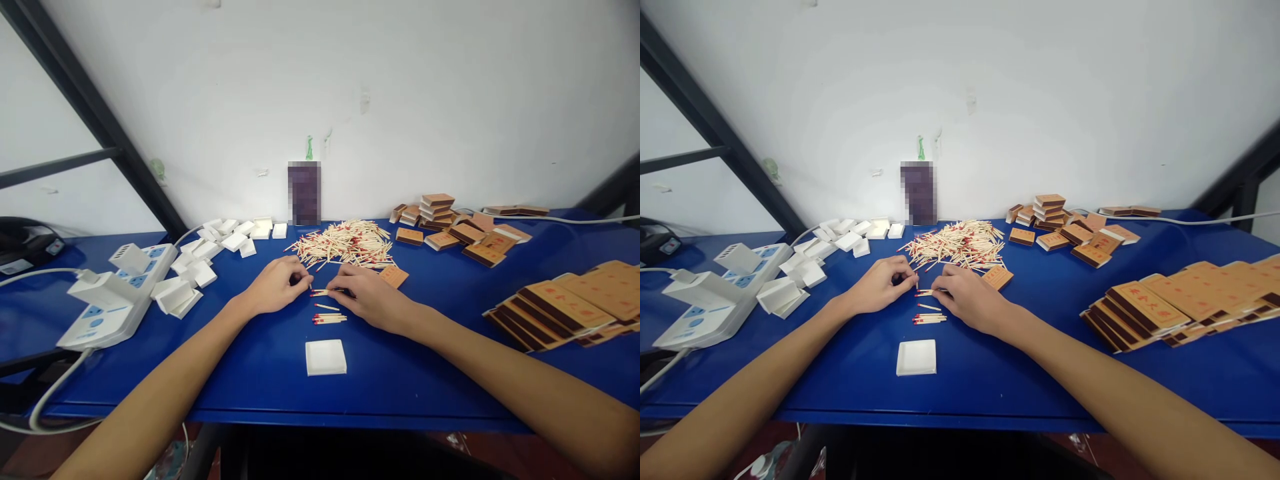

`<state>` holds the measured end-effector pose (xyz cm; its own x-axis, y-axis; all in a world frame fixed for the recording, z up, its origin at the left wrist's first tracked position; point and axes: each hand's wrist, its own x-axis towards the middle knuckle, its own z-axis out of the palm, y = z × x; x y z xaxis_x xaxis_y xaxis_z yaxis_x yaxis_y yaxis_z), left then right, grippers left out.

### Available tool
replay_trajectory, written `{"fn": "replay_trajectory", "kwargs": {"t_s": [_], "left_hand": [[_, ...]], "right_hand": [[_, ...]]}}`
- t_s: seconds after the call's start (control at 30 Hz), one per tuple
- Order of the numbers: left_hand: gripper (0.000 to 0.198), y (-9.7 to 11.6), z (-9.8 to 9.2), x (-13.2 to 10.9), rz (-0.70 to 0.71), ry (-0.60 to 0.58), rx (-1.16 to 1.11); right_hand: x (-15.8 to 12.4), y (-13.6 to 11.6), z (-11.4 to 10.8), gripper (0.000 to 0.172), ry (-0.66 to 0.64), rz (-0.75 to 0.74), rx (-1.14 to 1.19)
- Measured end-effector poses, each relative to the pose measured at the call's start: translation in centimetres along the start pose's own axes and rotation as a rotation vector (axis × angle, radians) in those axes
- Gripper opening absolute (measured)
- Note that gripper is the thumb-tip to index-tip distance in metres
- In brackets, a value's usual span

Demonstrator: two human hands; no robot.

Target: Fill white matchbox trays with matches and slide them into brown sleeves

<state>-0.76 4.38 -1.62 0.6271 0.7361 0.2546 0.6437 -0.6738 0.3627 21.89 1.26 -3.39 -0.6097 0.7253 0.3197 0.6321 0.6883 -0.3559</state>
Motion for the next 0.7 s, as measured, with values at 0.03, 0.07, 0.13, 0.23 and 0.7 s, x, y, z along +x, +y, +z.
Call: {"fn": "replay_trajectory", "kwargs": {"t_s": [0.03, 0.07, 0.13, 0.23, 0.7], "left_hand": [[0.027, 0.0, 0.0, 0.0, 0.02, -0.003, -0.017], [0.025, 0.0, -0.1, 0.0, 0.039, -0.005, -0.023], [0.022, -0.3, -0.1, -0.1, 0.065, 0.005, 0.0], [0.023, -0.8, -0.2, -0.3, 0.08, 0.028, 0.094], [0.017, 0.3, 0.5, 0.1, 0.021, -0.011, 0.06]], "right_hand": [[0.0, 0.0, 0.0, 0.02, 0.001, -0.014, 0.018], [0.0, 0.0, 0.0, 0.02, 0.003, -0.026, 0.035], [-0.1, -0.1, 0.0, 0.019, 0.011, -0.04, 0.058], [0.0, -0.1, 0.1, 0.018, 0.034, -0.037, 0.069], [-0.4, -0.1, 0.1, 0.023, 0.095, -0.024, 0.037]]}}
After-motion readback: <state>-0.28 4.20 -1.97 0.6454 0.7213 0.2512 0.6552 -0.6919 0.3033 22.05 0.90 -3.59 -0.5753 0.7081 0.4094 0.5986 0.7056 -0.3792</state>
